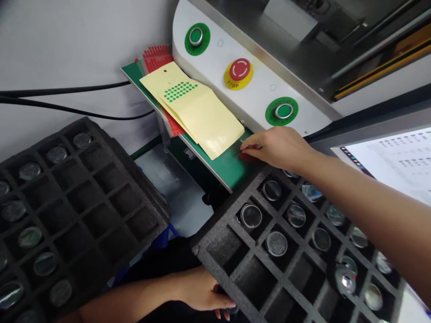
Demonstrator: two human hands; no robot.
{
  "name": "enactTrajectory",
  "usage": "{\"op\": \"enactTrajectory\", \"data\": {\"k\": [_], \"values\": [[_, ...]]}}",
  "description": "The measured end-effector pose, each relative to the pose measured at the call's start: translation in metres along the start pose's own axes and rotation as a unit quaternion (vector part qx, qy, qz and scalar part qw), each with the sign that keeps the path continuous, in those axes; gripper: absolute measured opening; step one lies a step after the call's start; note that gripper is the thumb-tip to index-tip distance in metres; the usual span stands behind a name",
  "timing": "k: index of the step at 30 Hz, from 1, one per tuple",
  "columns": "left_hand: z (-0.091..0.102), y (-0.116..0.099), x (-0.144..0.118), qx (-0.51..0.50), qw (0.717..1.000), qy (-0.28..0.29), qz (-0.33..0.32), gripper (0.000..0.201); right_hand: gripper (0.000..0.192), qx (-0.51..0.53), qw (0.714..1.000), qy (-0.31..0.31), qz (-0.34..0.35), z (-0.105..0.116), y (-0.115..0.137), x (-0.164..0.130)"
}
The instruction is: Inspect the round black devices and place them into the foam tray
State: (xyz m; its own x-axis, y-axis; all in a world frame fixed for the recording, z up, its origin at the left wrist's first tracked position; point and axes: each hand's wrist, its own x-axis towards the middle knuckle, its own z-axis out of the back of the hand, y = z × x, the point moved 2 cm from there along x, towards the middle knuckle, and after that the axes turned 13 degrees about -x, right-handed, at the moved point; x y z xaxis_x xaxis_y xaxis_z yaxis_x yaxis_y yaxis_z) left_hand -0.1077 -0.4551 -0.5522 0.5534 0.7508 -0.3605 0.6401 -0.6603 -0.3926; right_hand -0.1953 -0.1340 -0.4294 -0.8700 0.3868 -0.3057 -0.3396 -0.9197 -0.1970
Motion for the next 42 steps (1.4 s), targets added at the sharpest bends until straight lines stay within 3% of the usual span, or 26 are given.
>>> {"op": "enactTrajectory", "data": {"k": [8, 17, 21, 23, 26, 31, 33, 36, 38, 40, 42], "values": [[-0.004, -0.008, -0.004, 0.046, 0.999, -0.014, -0.002, 0.014, 0.013, 0.029, 0.999, 0.027, 0.005, 0.0, -0.004, 0.008], [0.0, 0.001, 0.0, 0.047, 0.999, -0.011, -0.019, 0.007, 0.008, 0.065, 0.997, 0.026, -0.013, 0.003, 0.0, 0.007], [0.001, 0.002, -0.001, 0.053, 0.998, -0.011, -0.025, 0.007, 0.014, 0.168, 0.986, -0.016, -0.005, 0.001, -0.003, 0.009], [0.001, -0.002, -0.005, 0.083, 0.995, -0.02, -0.041, 0.007, 0.017, 0.222, 0.975, -0.003, -0.01, 0.001, -0.004, 0.01], [-0.002, -0.013, -0.012, 0.139, 0.987, -0.032, -0.076, 0.008, 0.016, 0.225, 0.973, 0.041, -0.026, 0.004, -0.003, 0.01], [-0.009, -0.026, -0.016, 0.038, 0.998, -0.053, -0.02, 0.015, 0.012, 0.242, 0.969, 0.016, -0.055, 0.023, 0.006, -0.004], [-0.013, -0.031, -0.02, 0.019, 0.997, -0.064, -0.026, 0.012, 0.013, 0.262, 0.961, -0.032, -0.079, 0.038, 0.016, -0.026], [-0.02, -0.035, -0.035, -0.011, 0.992, -0.106, -0.063, 0.013, 0.01, 0.301, 0.932, -0.143, -0.142, 0.06, 0.043, -0.089], [-0.026, -0.034, -0.047, -0.025, 0.988, -0.128, -0.081, 0.024, 0.015, 0.334, 0.894, -0.23, -0.191, 0.068, 0.07, -0.147], [-0.034, -0.032, -0.056, -0.061, 0.984, -0.137, -0.095, 0.032, 0.016, 0.381, 0.83, -0.331, -0.24, 0.066, 0.101, -0.208], [-0.044, -0.028, -0.062, -0.107, 0.979, -0.135, -0.11, 0.037, 0.013, 0.426, 0.786, -0.367, -0.257, 0.052, 0.136, -0.262]]}}
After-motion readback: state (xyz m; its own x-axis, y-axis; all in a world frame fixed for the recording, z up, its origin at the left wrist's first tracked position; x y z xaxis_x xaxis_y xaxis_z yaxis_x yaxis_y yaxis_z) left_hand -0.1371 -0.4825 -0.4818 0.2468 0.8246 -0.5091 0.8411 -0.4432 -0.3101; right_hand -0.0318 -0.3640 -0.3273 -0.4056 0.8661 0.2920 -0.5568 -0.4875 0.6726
